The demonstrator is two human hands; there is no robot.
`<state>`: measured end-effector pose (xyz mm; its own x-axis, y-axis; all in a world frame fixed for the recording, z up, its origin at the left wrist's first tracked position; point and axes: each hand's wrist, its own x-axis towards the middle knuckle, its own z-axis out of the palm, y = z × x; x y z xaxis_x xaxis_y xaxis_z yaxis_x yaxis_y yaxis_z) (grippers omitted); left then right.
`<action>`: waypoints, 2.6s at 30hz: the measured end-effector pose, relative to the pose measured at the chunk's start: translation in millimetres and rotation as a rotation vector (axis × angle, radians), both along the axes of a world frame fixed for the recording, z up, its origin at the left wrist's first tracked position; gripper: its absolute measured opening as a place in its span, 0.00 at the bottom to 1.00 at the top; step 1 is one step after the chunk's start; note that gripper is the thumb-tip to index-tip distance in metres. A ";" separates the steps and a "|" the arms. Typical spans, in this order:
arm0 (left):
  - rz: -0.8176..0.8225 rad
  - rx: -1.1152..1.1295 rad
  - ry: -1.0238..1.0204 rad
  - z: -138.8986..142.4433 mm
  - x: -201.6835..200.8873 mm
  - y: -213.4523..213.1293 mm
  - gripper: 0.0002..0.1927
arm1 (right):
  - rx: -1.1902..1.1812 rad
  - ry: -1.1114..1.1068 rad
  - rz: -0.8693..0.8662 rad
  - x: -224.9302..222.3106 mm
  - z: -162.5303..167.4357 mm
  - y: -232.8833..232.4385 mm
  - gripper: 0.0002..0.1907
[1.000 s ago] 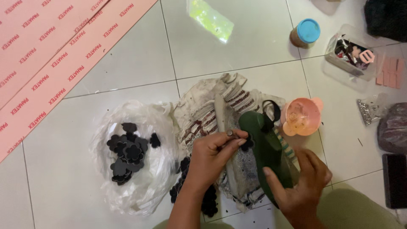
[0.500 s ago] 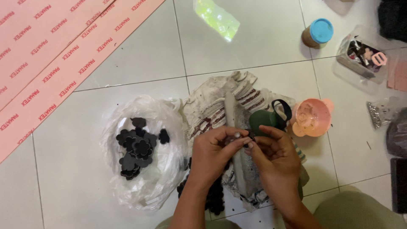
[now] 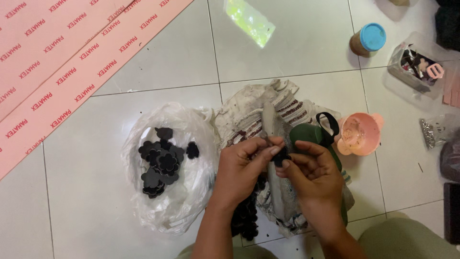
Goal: The person sits on the floor decorating a green shoe with black flower-shaped decorations. They pick up a flower piece, hold the shoe steady, and use a small stick-like tool to press and position the flowers onto the shoe upper, placing finished flowers with a pile of others on a plastic bag.
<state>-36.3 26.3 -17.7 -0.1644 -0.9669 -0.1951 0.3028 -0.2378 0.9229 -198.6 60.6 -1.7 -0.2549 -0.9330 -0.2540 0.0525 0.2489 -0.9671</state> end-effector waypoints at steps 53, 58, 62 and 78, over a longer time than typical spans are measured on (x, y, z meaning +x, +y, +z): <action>0.390 -0.119 -0.119 17.0 -20.6 1.6 0.07 | 0.200 0.749 0.142 -10.9 -1.5 8.4 0.12; 0.154 -0.023 -0.303 3.5 -38.8 0.1 0.09 | -0.104 1.044 0.232 -18.0 -7.9 8.0 0.11; 0.057 0.047 -0.368 -7.1 -50.6 -2.5 0.09 | -0.237 1.147 0.301 -26.0 -7.4 12.2 0.13; 0.058 0.047 -0.330 -23.3 -61.2 -8.7 0.09 | -0.457 1.227 0.195 -52.4 22.7 15.4 0.20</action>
